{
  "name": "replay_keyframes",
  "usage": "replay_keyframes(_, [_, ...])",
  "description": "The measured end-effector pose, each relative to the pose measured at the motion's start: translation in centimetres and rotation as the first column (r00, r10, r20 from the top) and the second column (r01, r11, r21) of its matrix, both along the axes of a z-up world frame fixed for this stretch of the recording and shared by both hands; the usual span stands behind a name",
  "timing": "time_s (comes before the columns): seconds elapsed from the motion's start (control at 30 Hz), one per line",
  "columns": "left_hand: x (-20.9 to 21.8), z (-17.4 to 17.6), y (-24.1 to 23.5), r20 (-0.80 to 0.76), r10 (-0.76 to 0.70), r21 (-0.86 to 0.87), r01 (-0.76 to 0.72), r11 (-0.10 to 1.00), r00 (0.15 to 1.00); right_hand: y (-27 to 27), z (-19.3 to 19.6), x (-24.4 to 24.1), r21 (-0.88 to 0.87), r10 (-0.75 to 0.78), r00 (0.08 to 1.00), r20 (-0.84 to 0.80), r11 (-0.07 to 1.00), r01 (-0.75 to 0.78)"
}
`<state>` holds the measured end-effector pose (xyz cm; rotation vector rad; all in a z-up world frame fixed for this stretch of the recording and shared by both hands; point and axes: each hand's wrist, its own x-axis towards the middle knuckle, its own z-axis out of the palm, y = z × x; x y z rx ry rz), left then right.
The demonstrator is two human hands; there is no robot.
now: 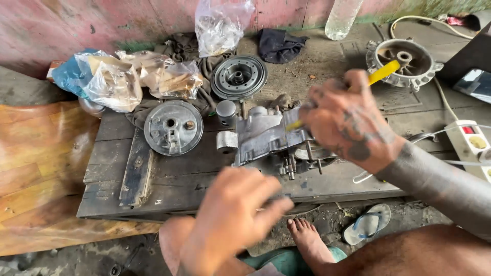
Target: The person uses a yellow-handled brush to scrub the surface of a metal engine casing held in their left hand. They repeatedly brush different sections of the casing while sitting on the ground surrounded by other disassembled engine parts.
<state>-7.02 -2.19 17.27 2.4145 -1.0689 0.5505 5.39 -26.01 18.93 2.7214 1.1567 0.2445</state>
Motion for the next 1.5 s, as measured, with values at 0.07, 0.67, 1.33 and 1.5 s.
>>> replay_keyframes(0.07, [2.5,-3.7,1.8,-0.446,0.213,-0.101,-0.286,0.953,0.869,-1.0,-0.3,0.7,0.086,-0.006,0.952,0.307,0.996,-0.021])
replay_keyframes(0.67, [8.9,-20.3,3.3,0.125,0.462,-0.280,-0.416,0.865,0.878,1.9,-0.1,0.4,0.055,0.125,0.986,0.109,0.990,-0.131])
replay_keyframes(1.33, [9.4,-19.5,3.4,-0.007,0.392,-0.455,-0.352,0.818,0.920,-0.7,-0.8,3.7,0.104,0.130,0.954,0.270,0.981,-0.163])
replay_keyframes(1.5, [9.0,-19.3,3.1,0.005,0.397,-0.443,-0.354,0.824,0.918,-0.7,1.3,2.9,0.177,0.110,0.992,-0.054,0.979,-0.099])
